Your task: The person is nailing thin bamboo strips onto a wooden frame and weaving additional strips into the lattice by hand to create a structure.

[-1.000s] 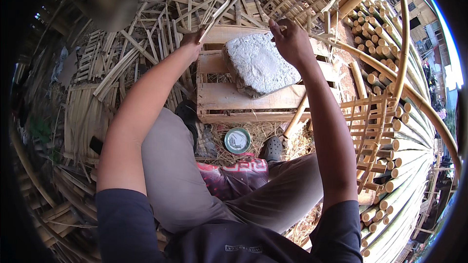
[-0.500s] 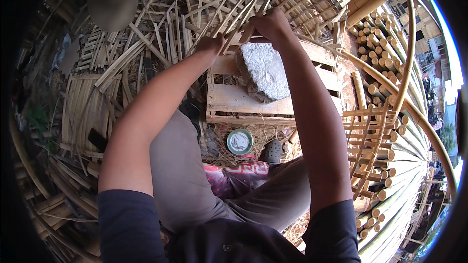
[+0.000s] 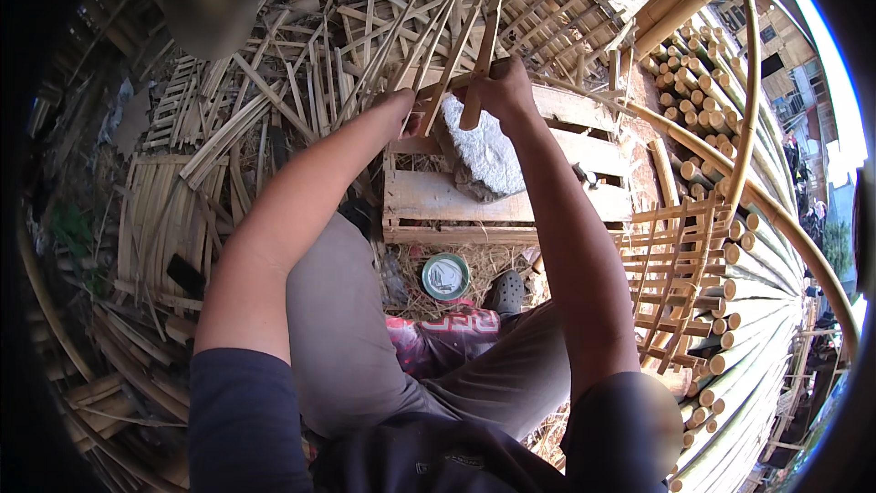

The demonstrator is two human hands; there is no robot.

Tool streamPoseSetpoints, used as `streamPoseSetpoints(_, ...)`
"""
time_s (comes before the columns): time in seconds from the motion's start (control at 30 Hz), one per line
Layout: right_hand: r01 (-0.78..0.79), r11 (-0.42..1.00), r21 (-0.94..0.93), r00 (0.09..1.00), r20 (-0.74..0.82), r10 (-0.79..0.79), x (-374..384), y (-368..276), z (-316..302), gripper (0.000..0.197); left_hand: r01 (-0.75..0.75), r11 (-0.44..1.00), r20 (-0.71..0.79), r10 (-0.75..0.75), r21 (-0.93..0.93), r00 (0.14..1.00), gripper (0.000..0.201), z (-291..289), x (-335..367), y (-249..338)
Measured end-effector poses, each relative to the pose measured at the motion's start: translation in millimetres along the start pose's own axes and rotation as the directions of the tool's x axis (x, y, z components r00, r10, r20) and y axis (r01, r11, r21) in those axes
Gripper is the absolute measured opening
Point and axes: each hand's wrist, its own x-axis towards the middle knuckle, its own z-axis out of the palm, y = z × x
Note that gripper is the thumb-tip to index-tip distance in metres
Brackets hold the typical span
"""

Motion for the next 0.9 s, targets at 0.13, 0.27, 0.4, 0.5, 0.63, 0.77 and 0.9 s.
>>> streamPoseSetpoints(0.13,0.075,0.996,-0.057,0.992,-0.095,-0.081,-9,16,-1,0.018,0.015,1.0,0.064,-0.013,-0.02,0.998,0.03,0,10,-6)
streamPoseSetpoints(0.27,0.117,0.993,-0.006,0.986,-0.117,-0.117,-33,21,-6,0.026,0.001,1.0,0.012,-0.001,-0.008,1.0,0.041,13,-3,-12)
streamPoseSetpoints(0.4,0.172,0.984,0.037,0.972,-0.172,-0.163,-56,10,-7,0.029,-0.062,0.994,-0.048,0.058,-0.085,0.997,0.039,8,0,-1)
streamPoseSetpoints(0.5,0.235,0.97,0.064,0.937,-0.28,-0.208,-75,3,-14,0.031,-0.138,0.958,-0.009,0.141,-0.25,0.99,0.036,9,-8,15)
streamPoseSetpoints(0.63,0.279,0.925,0.259,0.931,-0.31,-0.193,-109,-12,-37,0.027,-0.24,0.907,-0.013,0.252,-0.346,0.968,0.037,27,-47,36)
streamPoseSetpoints(0.77,0.439,0.871,0.222,0.842,-0.439,-0.313,-126,-13,-31,0.03,-0.295,0.898,-0.037,0.3,-0.326,0.953,0.035,20,-70,53)
streamPoseSetpoints(0.9,0.412,0.77,0.487,0.887,-0.407,-0.217,-154,-16,-31,0.034,-0.41,0.864,-0.129,0.389,-0.293,0.912,0.042,41,-101,51)
